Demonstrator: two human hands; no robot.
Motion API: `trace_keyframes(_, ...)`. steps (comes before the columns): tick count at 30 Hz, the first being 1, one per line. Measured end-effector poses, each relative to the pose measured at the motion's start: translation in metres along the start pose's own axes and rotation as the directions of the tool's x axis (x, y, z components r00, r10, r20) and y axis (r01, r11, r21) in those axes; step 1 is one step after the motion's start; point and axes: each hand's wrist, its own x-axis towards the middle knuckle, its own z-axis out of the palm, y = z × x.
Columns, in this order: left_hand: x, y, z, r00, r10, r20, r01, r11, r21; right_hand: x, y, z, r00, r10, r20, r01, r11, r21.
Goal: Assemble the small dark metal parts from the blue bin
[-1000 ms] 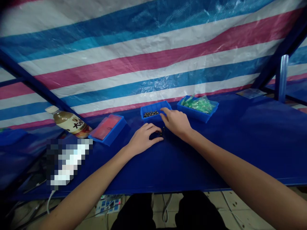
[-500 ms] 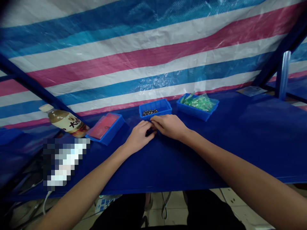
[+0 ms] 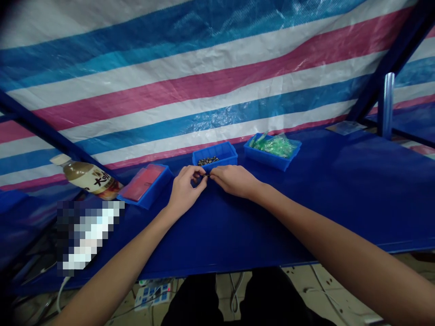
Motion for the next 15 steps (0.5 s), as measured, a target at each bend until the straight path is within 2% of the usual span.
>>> trace_keyframes(15, -0.0017, 0.002, 0.0028, 0.989, 0.02, 0.144, -0.024, 0.999, 0.025, 0.0, 0.0009, 0.0041, 1.0, -0.019, -0.002, 0.019, 1.0, 0.009)
